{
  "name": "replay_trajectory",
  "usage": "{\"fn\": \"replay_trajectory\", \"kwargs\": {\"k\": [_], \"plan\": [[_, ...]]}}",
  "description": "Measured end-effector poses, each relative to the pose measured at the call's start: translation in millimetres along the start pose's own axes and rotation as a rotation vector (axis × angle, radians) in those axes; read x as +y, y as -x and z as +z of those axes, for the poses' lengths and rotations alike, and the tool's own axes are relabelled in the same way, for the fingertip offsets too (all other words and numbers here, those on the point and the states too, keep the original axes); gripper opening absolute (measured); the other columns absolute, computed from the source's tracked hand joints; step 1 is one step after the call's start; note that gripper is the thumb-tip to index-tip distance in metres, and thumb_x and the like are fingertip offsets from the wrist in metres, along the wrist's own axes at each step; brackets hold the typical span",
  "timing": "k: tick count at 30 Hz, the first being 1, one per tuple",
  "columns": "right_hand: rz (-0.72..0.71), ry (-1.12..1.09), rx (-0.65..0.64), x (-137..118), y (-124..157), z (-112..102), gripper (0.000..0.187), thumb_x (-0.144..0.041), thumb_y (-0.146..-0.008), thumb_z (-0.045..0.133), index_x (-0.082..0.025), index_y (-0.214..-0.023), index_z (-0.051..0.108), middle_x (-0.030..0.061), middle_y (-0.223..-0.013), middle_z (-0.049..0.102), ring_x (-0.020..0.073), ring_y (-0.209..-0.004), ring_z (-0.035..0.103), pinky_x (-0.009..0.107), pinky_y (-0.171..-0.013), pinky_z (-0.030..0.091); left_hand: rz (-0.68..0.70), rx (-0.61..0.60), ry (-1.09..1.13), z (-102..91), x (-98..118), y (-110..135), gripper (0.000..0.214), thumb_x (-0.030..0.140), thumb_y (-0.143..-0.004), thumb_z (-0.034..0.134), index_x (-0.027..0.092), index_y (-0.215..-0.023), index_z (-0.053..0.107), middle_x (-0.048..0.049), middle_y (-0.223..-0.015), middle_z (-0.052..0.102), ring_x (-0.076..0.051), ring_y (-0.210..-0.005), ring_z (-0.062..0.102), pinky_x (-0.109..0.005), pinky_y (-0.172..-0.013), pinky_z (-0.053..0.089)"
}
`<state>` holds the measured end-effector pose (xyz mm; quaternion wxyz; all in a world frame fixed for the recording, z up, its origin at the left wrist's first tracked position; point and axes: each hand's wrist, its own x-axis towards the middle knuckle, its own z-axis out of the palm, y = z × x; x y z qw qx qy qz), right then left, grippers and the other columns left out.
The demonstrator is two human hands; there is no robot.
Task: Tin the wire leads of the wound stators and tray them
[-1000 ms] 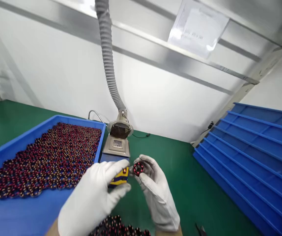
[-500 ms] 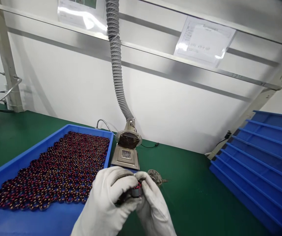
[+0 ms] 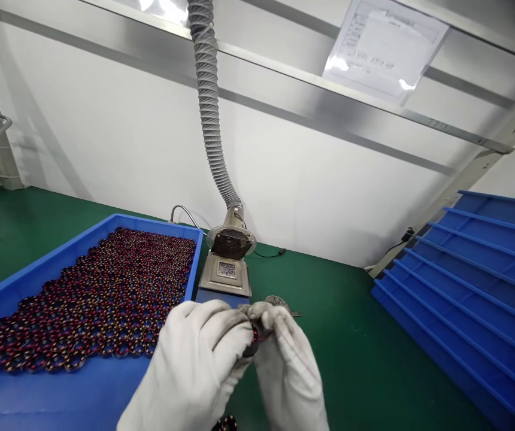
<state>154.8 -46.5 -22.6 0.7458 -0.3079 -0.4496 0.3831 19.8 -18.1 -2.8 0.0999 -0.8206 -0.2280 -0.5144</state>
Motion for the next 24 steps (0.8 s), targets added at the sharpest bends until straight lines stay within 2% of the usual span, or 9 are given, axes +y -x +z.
{"fn": "replay_trajectory", "kwargs": {"k": [3, 6, 11, 13, 15, 19, 21, 24], "plan": [[0.106, -0.082, 0.098, -4, 2, 5, 0.011, -0.031, -0.081, 0.068, -0.021, -0.082, 0.064, 0.0029, -0.091, 0.062, 0.0175, -0.09, 0.059, 0.03, -0.087, 0.047, -0.021, -0.014, 0.011, -0.3, -2, 1, 0.007, 0.017, -0.09, 0.05, 0.017, -0.092, 0.056, 0.0002, -0.093, 0.068, -0.017, -0.086, 0.059, -0.036, -0.077, 0.037], [0.208, -0.024, 0.055, -3, 4, 8, 0.024, -0.029, -0.071, 0.078, -0.02, -0.089, 0.066, 0.0048, -0.091, 0.064, 0.019, -0.088, 0.06, 0.029, -0.083, 0.047, -0.069, -0.022, 0.03, 2.4, -5, 6, 0.011, 0.017, -0.089, 0.052, 0.017, -0.098, 0.057, -0.0015, -0.098, 0.067, -0.019, -0.091, 0.057, -0.037, -0.08, 0.037], [0.439, -0.306, -0.021, 6, 0, 6, 0.021, -0.03, -0.073, 0.076, -0.019, -0.089, 0.068, 0.0045, -0.087, 0.066, 0.016, -0.079, 0.062, 0.029, -0.079, 0.049, -0.186, -0.108, 0.184, 9.1, -10, 14, 0.022, 0.02, -0.089, 0.054, 0.02, -0.111, 0.055, -0.0027, -0.109, 0.061, -0.02, -0.1, 0.051, -0.035, -0.084, 0.04], [0.435, -0.317, -0.023, 9, 0, 5, 0.019, -0.031, -0.076, 0.073, -0.019, -0.089, 0.067, 0.0054, -0.087, 0.067, 0.0168, -0.08, 0.063, 0.03, -0.078, 0.05, -0.145, -0.094, 0.188, 8.8, -12, 14, 0.018, 0.022, -0.091, 0.051, 0.02, -0.109, 0.055, -0.0018, -0.105, 0.062, -0.018, -0.096, 0.052, -0.034, -0.082, 0.039], [0.368, -0.236, 0.003, 13, 1, 4, 0.021, -0.033, -0.077, 0.072, -0.018, -0.091, 0.067, 0.0062, -0.088, 0.067, 0.0184, -0.082, 0.064, 0.032, -0.079, 0.051, -0.098, -0.06, 0.149, 7.1, -12, 11, 0.016, 0.021, -0.093, 0.048, 0.019, -0.107, 0.056, -0.0014, -0.101, 0.064, -0.018, -0.092, 0.053, -0.035, -0.081, 0.038], [0.182, -0.027, 0.029, 19, 5, 6, 0.036, -0.03, -0.067, 0.081, -0.018, -0.097, 0.065, 0.0055, -0.092, 0.068, 0.0187, -0.084, 0.064, 0.028, -0.077, 0.052, -0.053, -0.022, 0.08, 5.1, -11, 7, 0.019, 0.013, -0.093, 0.041, 0.017, -0.103, 0.057, -0.0007, -0.096, 0.066, -0.017, -0.088, 0.055, -0.035, -0.081, 0.036], [0.184, -0.034, 0.0, 17, 7, 9, 0.042, -0.026, -0.06, 0.085, -0.019, -0.096, 0.065, 0.005, -0.09, 0.068, 0.0191, -0.083, 0.064, 0.027, -0.075, 0.053, -0.047, -0.013, 0.092, 5.6, -13, 8, 0.019, 0.015, -0.094, 0.04, 0.017, -0.102, 0.057, -0.0004, -0.095, 0.067, -0.016, -0.088, 0.056, -0.035, -0.08, 0.037], [0.274, -0.157, 0.015, 9, 9, 12, 0.033, -0.028, -0.066, 0.081, -0.019, -0.093, 0.066, 0.0073, -0.095, 0.068, 0.0215, -0.088, 0.063, 0.032, -0.078, 0.053, -0.077, -0.045, 0.131, 6.8, -17, 11, 0.016, 0.019, -0.093, 0.047, 0.018, -0.106, 0.057, -0.0008, -0.098, 0.066, -0.017, -0.09, 0.056, -0.036, -0.08, 0.039]]}}
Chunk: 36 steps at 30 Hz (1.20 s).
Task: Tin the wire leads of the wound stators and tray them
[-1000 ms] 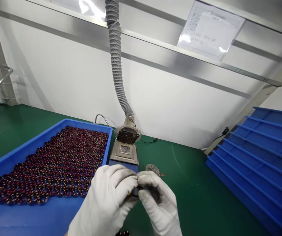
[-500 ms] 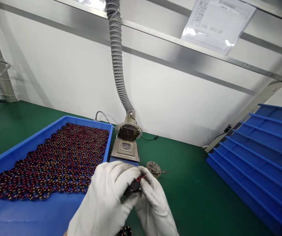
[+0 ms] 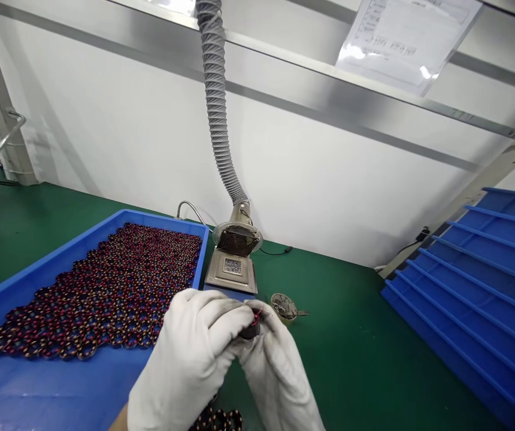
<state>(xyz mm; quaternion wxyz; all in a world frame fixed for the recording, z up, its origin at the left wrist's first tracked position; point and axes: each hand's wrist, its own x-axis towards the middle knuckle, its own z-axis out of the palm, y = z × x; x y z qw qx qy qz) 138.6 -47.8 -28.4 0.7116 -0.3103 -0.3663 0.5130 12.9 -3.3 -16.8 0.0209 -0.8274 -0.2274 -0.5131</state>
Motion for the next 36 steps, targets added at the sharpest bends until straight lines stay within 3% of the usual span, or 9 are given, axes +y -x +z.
{"fn": "replay_trajectory", "kwargs": {"k": [5, 10, 13, 15, 19, 25, 27, 31, 36], "plan": [[0.098, -0.066, -0.004, 1, -7, -8, 0.022, -0.028, -0.073, 0.076, -0.02, -0.091, 0.068, 0.0068, -0.093, 0.067, 0.0206, -0.087, 0.063, 0.033, -0.078, 0.053, -0.094, -0.095, 0.238, 1.4, -8, 2, 0.02, 0.027, -0.089, 0.056, 0.026, -0.109, 0.059, -0.001, -0.095, 0.066, -0.019, -0.092, 0.057, -0.037, -0.081, 0.046], [0.163, -0.018, -0.126, 9, -18, -22, 0.028, -0.029, -0.058, 0.086, -0.019, -0.077, 0.068, 0.0045, -0.081, 0.067, 0.0193, -0.074, 0.064, 0.034, -0.074, 0.053, -0.371, 0.12, 0.642, 2.4, -5, 1, 0.015, 0.034, -0.086, 0.06, 0.025, -0.076, 0.067, 0.0, -0.078, 0.067, -0.016, -0.083, 0.062, -0.027, -0.073, 0.054], [0.2, -0.093, -0.081, 5, -9, -18, 0.027, -0.031, -0.067, 0.081, -0.02, -0.088, 0.067, 0.0058, -0.086, 0.068, 0.0197, -0.075, 0.065, 0.036, -0.074, 0.053, -0.579, 0.295, 0.785, -2.9, -6, 0, 0.012, 0.034, -0.085, 0.062, 0.027, -0.078, 0.068, 0.0021, -0.081, 0.069, -0.014, -0.079, 0.066, -0.021, -0.069, 0.056], [0.201, -0.128, -0.035, 3, -1, -12, 0.026, -0.03, -0.072, 0.077, -0.022, -0.095, 0.067, 0.0058, -0.089, 0.068, 0.019, -0.078, 0.065, 0.034, -0.075, 0.053, -0.626, 0.236, 0.728, -5.5, -6, -3, 0.009, 0.032, -0.077, 0.07, 0.028, -0.085, 0.071, 0.0004, -0.089, 0.071, -0.016, -0.082, 0.067, -0.023, -0.071, 0.057], [0.123, -0.134, 0.042, 6, 4, -4, 0.025, -0.025, -0.07, 0.079, -0.023, -0.093, 0.068, 0.0027, -0.093, 0.067, 0.0147, -0.085, 0.063, 0.027, -0.08, 0.051, -0.534, 0.001, 0.738, 1.1, 0, -8, 0.012, 0.021, -0.07, 0.074, 0.026, -0.081, 0.074, -0.002, -0.088, 0.071, -0.018, -0.082, 0.068, -0.027, -0.075, 0.057], [0.187, -0.183, -0.019, 5, 3, -10, 0.024, -0.028, -0.072, 0.077, -0.023, -0.094, 0.068, 0.0047, -0.093, 0.069, 0.0178, -0.079, 0.064, 0.032, -0.072, 0.054, -0.645, 0.309, 0.825, -4.2, -1, -3, 0.008, 0.02, -0.078, 0.068, 0.025, -0.072, 0.07, 0.0017, -0.079, 0.071, -0.013, -0.073, 0.067, -0.018, -0.066, 0.057], [0.239, -0.242, -0.043, 1, 3, -11, 0.023, -0.031, -0.075, 0.074, -0.024, -0.096, 0.068, 0.0044, -0.091, 0.07, 0.0181, -0.077, 0.065, 0.035, -0.072, 0.055, -0.646, 0.287, 0.688, -11.3, -4, -1, 0.004, 0.024, -0.079, 0.067, 0.027, -0.08, 0.07, 0.0009, -0.09, 0.071, -0.015, -0.082, 0.067, -0.023, -0.072, 0.057], [0.304, -0.386, -0.051, -3, 0, -10, 0.021, -0.03, -0.073, 0.077, -0.023, -0.092, 0.07, 0.0018, -0.093, 0.071, 0.0162, -0.088, 0.065, 0.031, -0.083, 0.053, -0.381, -0.085, 0.343, -8.3, -2, 1, 0.047, 0.018, -0.068, 0.076, 0.03, -0.111, 0.062, -0.0022, -0.111, 0.065, -0.024, -0.103, 0.058, -0.043, -0.09, 0.05], [0.358, -0.487, -0.106, -1, 0, -13, 0.019, -0.024, -0.075, 0.076, -0.023, -0.093, 0.071, -0.0029, -0.097, 0.072, 0.0087, -0.093, 0.064, 0.018, -0.085, 0.049, -0.156, -0.047, 0.326, 4.7, -1, 1, 0.023, 0.022, -0.086, 0.059, 0.027, -0.109, 0.057, -0.0015, -0.104, 0.065, -0.019, -0.1, 0.056, -0.04, -0.09, 0.045]]}}
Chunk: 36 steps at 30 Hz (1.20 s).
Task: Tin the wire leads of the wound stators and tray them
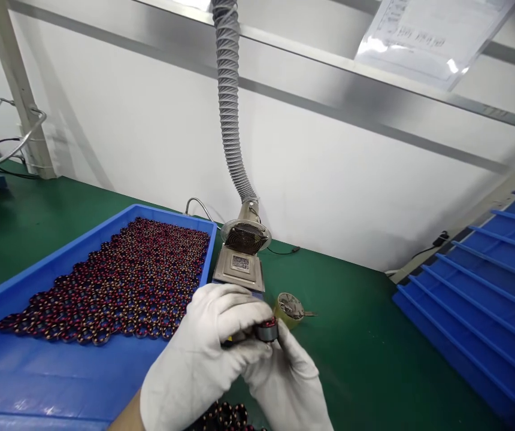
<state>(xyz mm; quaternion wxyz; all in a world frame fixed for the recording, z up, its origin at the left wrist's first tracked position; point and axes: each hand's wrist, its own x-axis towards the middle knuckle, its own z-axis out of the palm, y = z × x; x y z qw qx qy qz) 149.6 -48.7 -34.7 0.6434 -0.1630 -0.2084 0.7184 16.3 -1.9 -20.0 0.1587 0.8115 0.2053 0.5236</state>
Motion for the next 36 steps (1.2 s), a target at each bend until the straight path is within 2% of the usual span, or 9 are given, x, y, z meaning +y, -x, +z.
{"fn": "replay_trajectory", "kwargs": {"k": [4, 11, 15, 19, 23, 25, 27, 29, 36], "plan": [[0.047, -0.035, 0.022, 2, 0, 1, 0.022, -0.024, -0.072, 0.078, -0.022, -0.093, 0.072, -0.0027, -0.097, 0.073, 0.0102, -0.088, 0.066, 0.02, -0.079, 0.053, 0.009, -0.013, 0.019, -2.9, -2, -2, 0.027, 0.04, -0.084, 0.062, 0.026, -0.107, 0.058, -0.0029, -0.101, 0.066, -0.02, -0.096, 0.058, -0.037, -0.084, 0.046], [0.081, -0.206, 0.005, 4, -5, 11, 0.023, -0.02, -0.065, 0.084, -0.018, -0.084, 0.07, -0.0068, -0.083, 0.073, 0.0005, -0.08, 0.065, 0.003, -0.076, 0.046, 0.045, 0.03, -0.054, -1.9, -3, -1, 0.017, 0.028, -0.089, 0.056, 0.022, -0.105, 0.058, -0.0028, -0.098, 0.065, -0.017, -0.095, 0.057, -0.035, -0.085, 0.043], [0.094, -0.159, -0.057, 8, -2, 10, 0.019, -0.023, -0.074, 0.078, -0.017, -0.09, 0.07, -0.0026, -0.09, 0.073, 0.0053, -0.082, 0.066, 0.011, -0.075, 0.05, 0.088, 0.029, 0.027, -6.4, -5, -3, 0.021, 0.037, -0.086, 0.059, 0.021, -0.099, 0.062, -0.0034, -0.093, 0.068, -0.018, -0.092, 0.059, -0.032, -0.083, 0.044], [0.045, -0.003, -0.052, 10, 0, 8, 0.018, -0.023, -0.077, 0.074, -0.02, -0.094, 0.068, 0.0007, -0.089, 0.072, 0.0111, -0.08, 0.066, 0.024, -0.078, 0.052, -0.17, 0.09, 0.346, -10.6, -1, -3, 0.012, 0.031, -0.084, 0.064, 0.024, -0.074, 0.066, 0.0026, -0.075, 0.069, -0.016, -0.089, 0.061, -0.026, -0.082, 0.047], [0.055, 0.136, -0.003, 7, 0, 0, 0.025, -0.031, -0.073, 0.077, -0.022, -0.095, 0.067, 0.0032, -0.088, 0.072, 0.016, -0.079, 0.068, 0.029, -0.075, 0.053, -0.474, 0.234, 0.556, -22.1, 5, -5, 0.009, 0.026, -0.079, 0.066, 0.027, -0.071, 0.068, 0.0044, -0.076, 0.068, -0.013, -0.081, 0.063, -0.02, -0.073, 0.049], [0.022, 0.185, 0.045, 5, 1, -6, 0.026, -0.033, -0.073, 0.076, -0.024, -0.096, 0.067, 0.0025, -0.09, 0.072, 0.0162, -0.08, 0.067, 0.031, -0.077, 0.053, -0.556, 0.123, 0.5, -27.1, 7, -8, 0.011, 0.019, -0.073, 0.069, 0.027, -0.079, 0.071, 0.003, -0.089, 0.07, -0.015, -0.088, 0.063, -0.021, -0.078, 0.048], [-0.054, 0.234, 0.093, 4, 2, -11, 0.028, -0.033, -0.071, 0.077, -0.025, -0.096, 0.067, 0.0018, -0.098, 0.07, 0.0167, -0.084, 0.066, 0.033, -0.081, 0.052, -0.568, -0.06, 0.453, -27.6, 9, -12, 0.022, 0.011, -0.067, 0.068, 0.026, -0.083, 0.073, 0.0007, -0.095, 0.069, -0.017, -0.092, 0.063, -0.024, -0.083, 0.047], [-0.123, 0.281, 0.121, 5, 2, -13, 0.03, -0.033, -0.069, 0.079, -0.025, -0.096, 0.068, 0.0015, -0.102, 0.069, 0.017, -0.089, 0.064, 0.033, -0.084, 0.051, -0.55, -0.116, 0.506, -24.3, 11, -13, 0.021, 0.006, -0.067, 0.064, 0.023, -0.076, 0.073, -0.0004, -0.087, 0.069, -0.017, -0.086, 0.063, -0.025, -0.081, 0.048], [-0.19, 0.415, 0.098, 7, -1, -8, 0.028, -0.038, -0.067, 0.08, -0.024, -0.088, 0.068, 0.0036, -0.096, 0.069, 0.021, -0.087, 0.064, 0.037, -0.079, 0.052, -0.536, 0.188, 0.627, -28.7, 12, -2, 0.01, 0.017, -0.076, 0.064, 0.026, -0.071, 0.067, 0.004, -0.083, 0.067, -0.012, -0.085, 0.061, -0.017, -0.075, 0.047]]}}
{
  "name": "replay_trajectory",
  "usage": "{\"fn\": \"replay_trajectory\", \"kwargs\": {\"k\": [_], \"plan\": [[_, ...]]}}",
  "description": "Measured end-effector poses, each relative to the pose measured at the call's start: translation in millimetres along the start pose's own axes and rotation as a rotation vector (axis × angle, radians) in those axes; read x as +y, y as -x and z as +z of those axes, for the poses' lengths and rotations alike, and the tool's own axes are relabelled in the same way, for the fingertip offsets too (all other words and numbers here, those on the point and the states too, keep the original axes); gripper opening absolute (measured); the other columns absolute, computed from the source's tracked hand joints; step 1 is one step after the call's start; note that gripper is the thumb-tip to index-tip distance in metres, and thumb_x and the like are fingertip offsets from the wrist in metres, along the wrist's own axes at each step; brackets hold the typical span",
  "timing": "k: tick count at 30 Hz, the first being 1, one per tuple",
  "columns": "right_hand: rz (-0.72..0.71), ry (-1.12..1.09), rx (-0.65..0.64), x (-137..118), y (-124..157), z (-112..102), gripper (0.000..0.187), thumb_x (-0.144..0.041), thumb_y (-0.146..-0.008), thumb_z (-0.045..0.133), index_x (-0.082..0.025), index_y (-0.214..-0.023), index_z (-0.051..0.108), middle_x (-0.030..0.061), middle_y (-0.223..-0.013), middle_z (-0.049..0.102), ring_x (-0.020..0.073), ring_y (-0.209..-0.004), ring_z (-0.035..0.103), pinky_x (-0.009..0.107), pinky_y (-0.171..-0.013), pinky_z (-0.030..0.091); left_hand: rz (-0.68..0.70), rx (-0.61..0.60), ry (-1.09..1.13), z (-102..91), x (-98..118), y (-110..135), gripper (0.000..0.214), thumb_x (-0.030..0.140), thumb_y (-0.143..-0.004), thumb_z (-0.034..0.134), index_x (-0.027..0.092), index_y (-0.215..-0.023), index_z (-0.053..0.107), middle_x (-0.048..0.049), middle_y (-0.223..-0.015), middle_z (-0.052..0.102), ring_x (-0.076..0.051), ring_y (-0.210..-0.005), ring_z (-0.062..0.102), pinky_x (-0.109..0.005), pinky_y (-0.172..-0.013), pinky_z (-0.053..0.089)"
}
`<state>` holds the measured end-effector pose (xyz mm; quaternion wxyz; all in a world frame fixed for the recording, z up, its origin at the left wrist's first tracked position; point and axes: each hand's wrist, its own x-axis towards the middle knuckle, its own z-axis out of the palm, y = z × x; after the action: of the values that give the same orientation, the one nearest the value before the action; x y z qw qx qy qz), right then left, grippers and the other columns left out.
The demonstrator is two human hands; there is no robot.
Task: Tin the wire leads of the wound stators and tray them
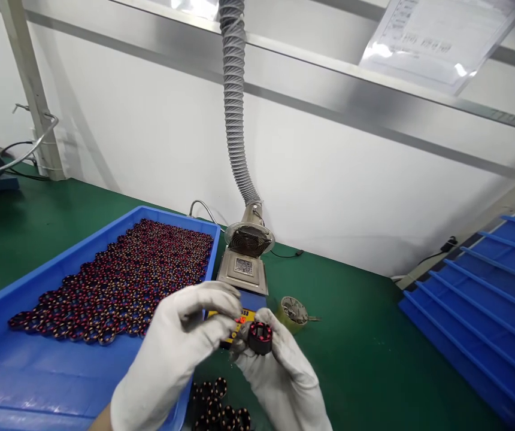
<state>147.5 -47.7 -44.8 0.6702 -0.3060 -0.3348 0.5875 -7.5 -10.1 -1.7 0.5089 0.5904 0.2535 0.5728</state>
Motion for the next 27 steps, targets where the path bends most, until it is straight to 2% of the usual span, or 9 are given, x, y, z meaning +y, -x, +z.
{"fn": "replay_trajectory", "kwargs": {"k": [2, 6, 9, 11, 14, 16, 19, 22, 27], "plan": [[-0.017, 0.019, 0.013, 0, -1, -1, 0.029, -0.039, -0.067, 0.079, -0.023, -0.089, 0.068, 0.0052, -0.096, 0.069, 0.0226, -0.086, 0.064, 0.039, -0.078, 0.052, -0.002, 0.033, -0.096, -1.8, 2, -2, 0.014, 0.017, -0.075, 0.066, 0.029, -0.081, 0.068, 0.0058, -0.092, 0.067, -0.011, -0.091, 0.061, -0.016, -0.079, 0.046], [-0.066, 0.046, 0.062, 3, -2, -4, 0.032, -0.038, -0.066, 0.08, -0.023, -0.091, 0.067, 0.0052, -0.094, 0.068, 0.0216, -0.083, 0.064, 0.038, -0.078, 0.052, -0.019, -0.193, -0.253, 8.7, 0, -7, 0.027, 0.001, -0.068, 0.063, 0.025, -0.078, 0.07, 0.0034, -0.09, 0.067, -0.013, -0.088, 0.061, -0.02, -0.082, 0.046], [-0.143, 0.071, 0.054, 5, -7, -3, 0.031, -0.04, -0.063, 0.081, -0.022, -0.081, 0.063, 0.0015, -0.08, 0.065, 0.0173, -0.073, 0.063, 0.032, -0.071, 0.053, 0.115, -0.135, -0.225, 15.4, -5, -3, 0.027, -0.003, -0.07, 0.056, 0.022, -0.071, 0.067, 0.0035, -0.081, 0.066, -0.011, -0.084, 0.061, -0.02, -0.081, 0.046], [-0.287, 0.154, 0.06, 6, -11, -3, 0.031, -0.038, -0.064, 0.082, -0.021, -0.077, 0.059, 0.0012, -0.077, 0.065, 0.0166, -0.071, 0.063, 0.029, -0.067, 0.053, 0.173, -0.084, -0.173, 13.7, -7, 2, 0.025, 0.002, -0.074, 0.058, 0.025, -0.075, 0.067, 0.0042, -0.085, 0.066, -0.012, -0.087, 0.06, -0.02, -0.081, 0.047], [-0.599, 0.376, 0.164, 7, -12, -4, 0.024, -0.025, -0.07, 0.078, -0.021, -0.078, 0.056, 0.0042, -0.089, 0.068, 0.0172, -0.079, 0.066, 0.026, -0.068, 0.054, 0.14, 0.006, -0.044, 7.6, -3, 7, 0.017, 0.015, -0.08, 0.063, 0.03, -0.078, 0.068, 0.0059, -0.092, 0.066, -0.012, -0.096, 0.059, -0.018, -0.082, 0.047], [-0.788, 0.55, 0.232, 10, -10, -3, 0.02, -0.015, -0.072, 0.073, -0.021, -0.078, 0.055, 0.0037, -0.095, 0.067, 0.0169, -0.084, 0.066, 0.026, -0.07, 0.055, 0.026, 0.061, 0.018, 8.2, 0, 5, 0.014, 0.019, -0.079, 0.066, 0.032, -0.084, 0.07, 0.0061, -0.096, 0.067, -0.011, -0.099, 0.059, -0.016, -0.085, 0.046], [-1.08, 0.862, 0.254, 20, -6, 2, 0.023, -0.004, -0.072, 0.069, -0.021, -0.078, 0.055, 0.0032, -0.101, 0.063, 0.0181, -0.09, 0.066, 0.029, -0.074, 0.056, -0.21, -0.012, 0.171, 20.4, -3, 2, 0.024, 0.024, -0.076, 0.07, 0.027, -0.1, 0.069, 0.0, -0.104, 0.069, -0.015, -0.101, 0.061, -0.02, -0.086, 0.047], [-1.294, 1.025, 0.342, 33, -4, 8, 0.022, -0.004, -0.073, 0.069, -0.021, -0.076, 0.057, 0.0037, -0.102, 0.063, 0.0204, -0.092, 0.066, 0.034, -0.077, 0.056, -0.319, -0.047, 0.367, 34.8, -16, 0, 0.019, 0.03, -0.075, 0.071, 0.021, -0.092, 0.071, -0.0028, -0.091, 0.072, -0.016, -0.088, 0.065, -0.022, -0.08, 0.05], [-1.173, 1.005, 0.426, 31, 0, 14, 0.027, -0.006, -0.071, 0.071, -0.027, -0.076, 0.056, 0.0022, -0.103, 0.061, 0.0215, -0.089, 0.065, 0.038, -0.076, 0.056, -0.212, 0.161, 0.466, 28.2, -26, -3, 0.018, 0.038, -0.072, 0.075, 0.021, -0.077, 0.072, 0.0001, -0.085, 0.072, -0.012, -0.081, 0.065, -0.019, -0.08, 0.05]]}}
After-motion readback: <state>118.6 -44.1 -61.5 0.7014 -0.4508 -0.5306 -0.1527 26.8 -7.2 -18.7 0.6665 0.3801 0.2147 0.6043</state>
